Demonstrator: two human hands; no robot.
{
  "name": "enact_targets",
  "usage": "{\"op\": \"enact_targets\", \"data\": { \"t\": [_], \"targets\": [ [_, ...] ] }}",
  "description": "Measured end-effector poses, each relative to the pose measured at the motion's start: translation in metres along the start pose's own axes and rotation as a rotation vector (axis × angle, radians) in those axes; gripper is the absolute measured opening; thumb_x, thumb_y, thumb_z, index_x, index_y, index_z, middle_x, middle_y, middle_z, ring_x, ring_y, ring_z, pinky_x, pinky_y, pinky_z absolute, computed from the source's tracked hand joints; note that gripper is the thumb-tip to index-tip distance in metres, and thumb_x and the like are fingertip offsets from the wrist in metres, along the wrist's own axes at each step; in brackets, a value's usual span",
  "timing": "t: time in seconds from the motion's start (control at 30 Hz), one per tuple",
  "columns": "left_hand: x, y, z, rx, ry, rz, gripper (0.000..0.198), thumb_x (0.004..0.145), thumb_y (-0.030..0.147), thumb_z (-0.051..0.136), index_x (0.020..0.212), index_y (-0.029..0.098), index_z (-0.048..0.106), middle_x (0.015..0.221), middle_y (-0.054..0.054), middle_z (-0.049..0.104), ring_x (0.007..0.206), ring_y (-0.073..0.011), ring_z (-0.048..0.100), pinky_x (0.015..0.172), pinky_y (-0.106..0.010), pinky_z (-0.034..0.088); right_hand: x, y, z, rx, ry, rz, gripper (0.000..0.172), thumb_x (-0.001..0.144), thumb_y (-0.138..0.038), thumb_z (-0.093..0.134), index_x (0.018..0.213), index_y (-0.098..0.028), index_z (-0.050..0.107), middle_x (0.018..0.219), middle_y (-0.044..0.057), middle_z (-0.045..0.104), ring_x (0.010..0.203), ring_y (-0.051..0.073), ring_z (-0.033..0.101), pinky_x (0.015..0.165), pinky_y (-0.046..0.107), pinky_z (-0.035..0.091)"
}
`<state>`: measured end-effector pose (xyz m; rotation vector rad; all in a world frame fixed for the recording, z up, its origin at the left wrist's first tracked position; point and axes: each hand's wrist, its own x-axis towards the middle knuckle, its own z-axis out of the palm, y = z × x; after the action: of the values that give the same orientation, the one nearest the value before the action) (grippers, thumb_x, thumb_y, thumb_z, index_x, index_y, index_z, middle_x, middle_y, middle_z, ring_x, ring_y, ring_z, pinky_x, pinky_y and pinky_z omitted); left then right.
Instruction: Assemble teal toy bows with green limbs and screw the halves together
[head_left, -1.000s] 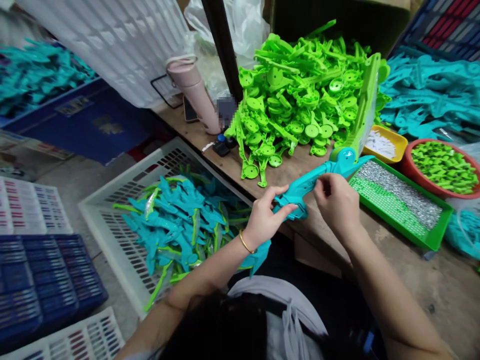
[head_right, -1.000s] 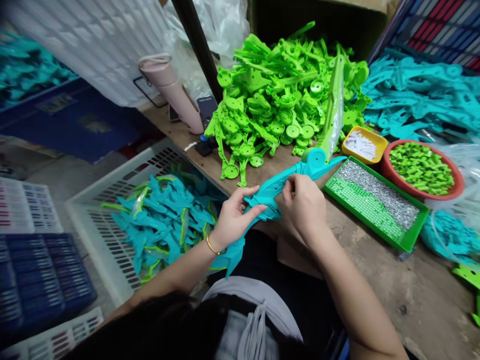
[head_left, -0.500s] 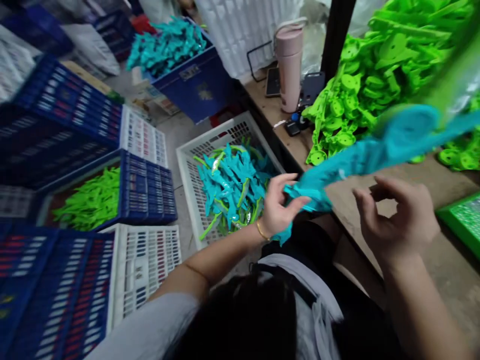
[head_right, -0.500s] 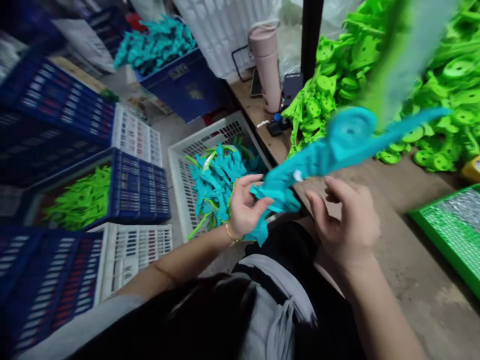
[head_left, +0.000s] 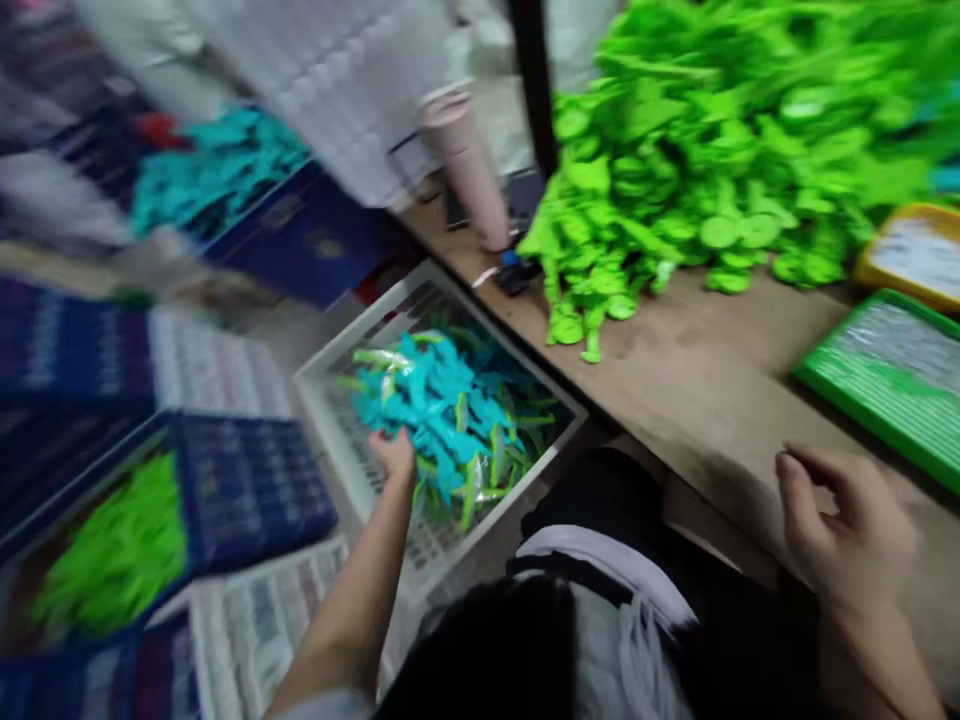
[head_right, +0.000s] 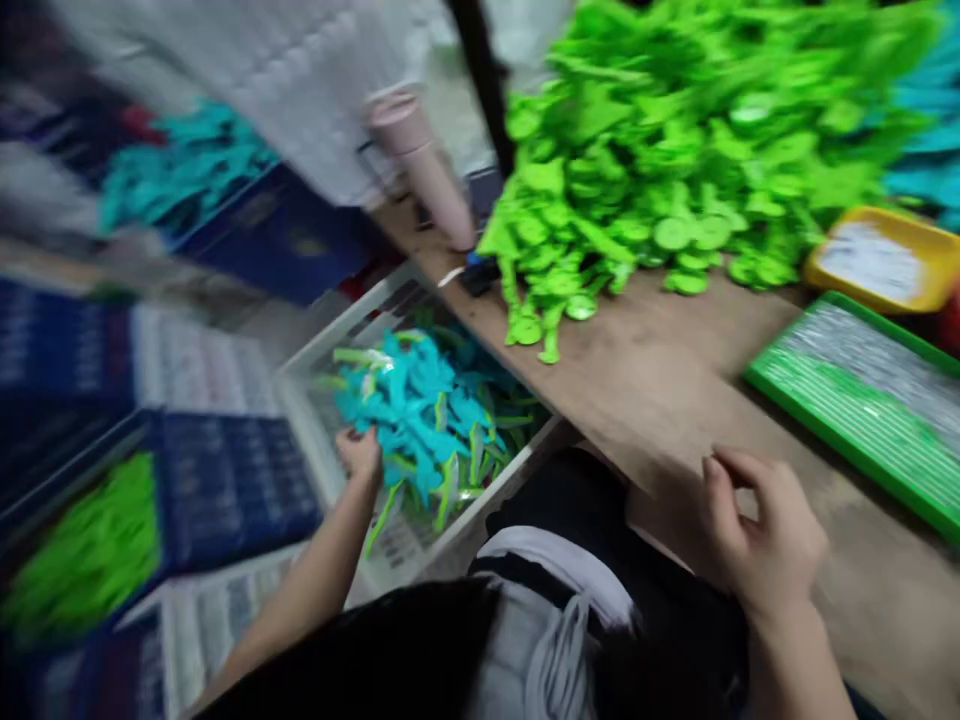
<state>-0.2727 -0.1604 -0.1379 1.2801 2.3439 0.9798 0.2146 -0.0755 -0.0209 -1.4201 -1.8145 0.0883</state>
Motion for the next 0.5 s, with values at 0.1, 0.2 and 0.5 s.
{"op": "enact_targets", "data": {
  "t": [0.1, 0.2, 0.5],
  "targets": [
    [-0.016, 0.022, 0.059, 0.016, -0.198, 0.07, 0.032, 0.091, 0.039, 0.056, 0.111, 0.014, 0.059, 0.105, -0.006, 0.063, 0.09, -0.0184, 0.063, 0.078, -0.037, 0.055, -0.05, 0.007, -0.032, -0.102, -0.021, 0.128, 0.008, 0.085, -0.022, 0.057, 0.09, -0.025, 0.062, 0.076, 0.003, 0.067, 0.065, 0.018, 0.063, 0.058, 0.032, 0.05],
    [-0.035, 0.065, 0.124, -0.016, -0.551, 0.323, 0.023, 0.087, 0.039, 0.056, 0.088, 0.016, 0.063, 0.079, -0.004, 0.066, 0.071, -0.0218, 0.066, 0.07, -0.039, 0.056, -0.088, 0.009, -0.053, -0.272, -0.072, 0.334, 0.011, 0.089, -0.027, 0.052, 0.088, -0.023, 0.062, 0.077, 0.002, 0.068, 0.069, 0.014, 0.065, 0.065, 0.027, 0.053],
    [-0.046, 0.169, 0.209, -0.042, -1.066, 1.147, 0.014, 0.089, 0.029, 0.052, 0.085, 0.025, 0.065, 0.077, -0.003, 0.07, 0.064, -0.0226, 0.067, 0.058, -0.035, 0.054, -0.221, 0.05, -0.2, -0.829, -0.038, 1.266, 0.041, 0.096, -0.034, 0.031, 0.109, -0.01, 0.062, 0.108, 0.017, 0.067, 0.099, 0.021, 0.064, 0.087, 0.036, 0.048]
  ]
}}
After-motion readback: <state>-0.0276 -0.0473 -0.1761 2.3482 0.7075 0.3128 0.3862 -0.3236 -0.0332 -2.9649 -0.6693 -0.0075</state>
